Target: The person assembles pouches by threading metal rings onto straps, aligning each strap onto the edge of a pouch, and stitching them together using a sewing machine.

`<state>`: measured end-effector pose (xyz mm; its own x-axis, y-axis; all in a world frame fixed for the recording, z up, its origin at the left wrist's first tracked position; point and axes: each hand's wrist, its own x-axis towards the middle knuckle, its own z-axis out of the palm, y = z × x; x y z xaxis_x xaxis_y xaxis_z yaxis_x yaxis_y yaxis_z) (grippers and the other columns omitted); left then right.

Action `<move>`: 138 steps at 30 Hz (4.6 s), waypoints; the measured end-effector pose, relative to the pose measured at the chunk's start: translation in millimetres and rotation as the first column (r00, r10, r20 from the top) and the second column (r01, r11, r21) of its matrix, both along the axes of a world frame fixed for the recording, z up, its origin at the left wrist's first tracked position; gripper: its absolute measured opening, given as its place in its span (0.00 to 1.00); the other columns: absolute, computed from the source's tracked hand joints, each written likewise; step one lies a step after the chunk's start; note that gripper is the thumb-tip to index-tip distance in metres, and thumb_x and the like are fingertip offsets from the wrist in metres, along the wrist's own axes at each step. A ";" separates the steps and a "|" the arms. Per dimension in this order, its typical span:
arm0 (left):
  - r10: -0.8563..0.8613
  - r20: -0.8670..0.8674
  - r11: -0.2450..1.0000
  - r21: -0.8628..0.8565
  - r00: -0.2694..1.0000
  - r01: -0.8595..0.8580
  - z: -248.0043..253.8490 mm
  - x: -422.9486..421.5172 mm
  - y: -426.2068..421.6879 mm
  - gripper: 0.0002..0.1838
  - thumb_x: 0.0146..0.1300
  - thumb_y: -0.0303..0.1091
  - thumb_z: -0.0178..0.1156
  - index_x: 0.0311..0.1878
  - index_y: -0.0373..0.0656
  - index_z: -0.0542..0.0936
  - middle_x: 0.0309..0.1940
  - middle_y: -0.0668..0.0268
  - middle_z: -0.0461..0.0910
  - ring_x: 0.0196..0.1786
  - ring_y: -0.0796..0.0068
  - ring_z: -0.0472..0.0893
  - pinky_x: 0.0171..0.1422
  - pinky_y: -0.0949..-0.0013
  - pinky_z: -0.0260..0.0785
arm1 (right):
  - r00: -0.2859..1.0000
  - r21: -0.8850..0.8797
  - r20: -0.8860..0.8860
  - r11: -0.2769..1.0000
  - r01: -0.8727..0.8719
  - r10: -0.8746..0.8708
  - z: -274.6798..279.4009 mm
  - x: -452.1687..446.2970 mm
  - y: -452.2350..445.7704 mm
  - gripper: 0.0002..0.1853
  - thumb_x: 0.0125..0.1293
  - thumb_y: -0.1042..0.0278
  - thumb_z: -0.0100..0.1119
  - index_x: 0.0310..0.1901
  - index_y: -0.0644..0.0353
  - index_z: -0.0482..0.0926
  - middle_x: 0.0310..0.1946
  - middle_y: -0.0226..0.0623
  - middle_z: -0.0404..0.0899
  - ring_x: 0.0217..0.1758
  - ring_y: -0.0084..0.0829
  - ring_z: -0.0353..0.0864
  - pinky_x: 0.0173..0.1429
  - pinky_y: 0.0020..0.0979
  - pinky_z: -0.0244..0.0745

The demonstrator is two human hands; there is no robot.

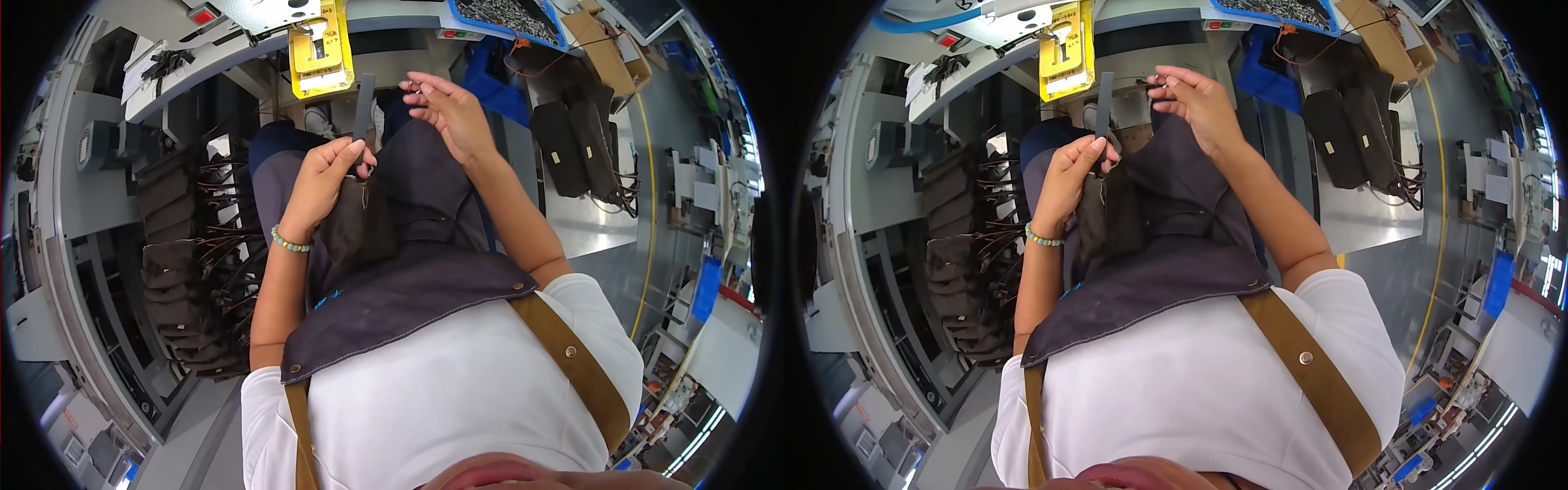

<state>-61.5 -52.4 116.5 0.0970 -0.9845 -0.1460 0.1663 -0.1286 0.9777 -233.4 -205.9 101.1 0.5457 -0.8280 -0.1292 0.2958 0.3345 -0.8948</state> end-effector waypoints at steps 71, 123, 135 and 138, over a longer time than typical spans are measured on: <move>0.460 0.028 0.868 -0.227 0.888 -0.442 -18.4 -11.9 -2.0 0.15 0.66 0.21 0.61 0.55 0.34 0.82 0.41 0.75 0.73 0.36 0.91 0.67 0.39 0.85 0.59 | 0.822 0.229 0.535 0.904 -0.361 0.193 7.6 26.5 18.3 0.18 0.73 0.69 0.54 0.61 0.62 0.74 0.51 0.37 0.82 0.41 0.20 0.76 0.50 0.26 0.73; 0.479 0.717 0.871 -0.459 0.507 -0.173 4.4 8.9 2.2 0.32 0.63 0.28 0.65 0.69 0.37 0.66 0.18 0.66 0.70 0.18 0.70 0.73 0.24 0.67 0.66 | 0.972 -0.973 -0.205 -0.136 -0.188 0.118 65.2 135.6 -124.0 0.14 0.64 0.79 0.54 0.50 0.69 0.81 0.44 0.47 0.85 0.42 0.42 0.84 0.47 0.35 0.80; 0.271 0.948 0.956 -0.244 0.169 -0.161 23.2 13.5 -39.5 0.30 0.67 0.39 0.60 0.67 0.33 0.66 0.26 0.52 0.82 0.27 0.52 0.82 0.29 0.56 0.73 | 0.987 -0.994 -0.107 0.006 -0.109 0.124 63.7 129.8 -107.1 0.14 0.66 0.78 0.55 0.52 0.68 0.80 0.48 0.47 0.84 0.50 0.40 0.84 0.55 0.33 0.78; 0.247 0.957 0.962 -0.224 0.151 -0.155 23.2 12.7 -41.8 0.32 0.67 0.39 0.60 0.68 0.31 0.64 0.23 0.52 0.81 0.24 0.52 0.82 0.27 0.55 0.73 | 0.999 -0.980 -0.031 -0.196 -0.027 0.017 52.9 129.4 -110.4 0.14 0.64 0.78 0.56 0.51 0.67 0.80 0.47 0.48 0.84 0.49 0.42 0.84 0.55 0.35 0.79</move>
<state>-48.8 -94.2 139.7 0.3099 -0.9066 0.2864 -0.9095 -0.1949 0.3671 -104.0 -316.3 154.0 0.5706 0.0450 0.8200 0.3073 -0.9377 -0.1623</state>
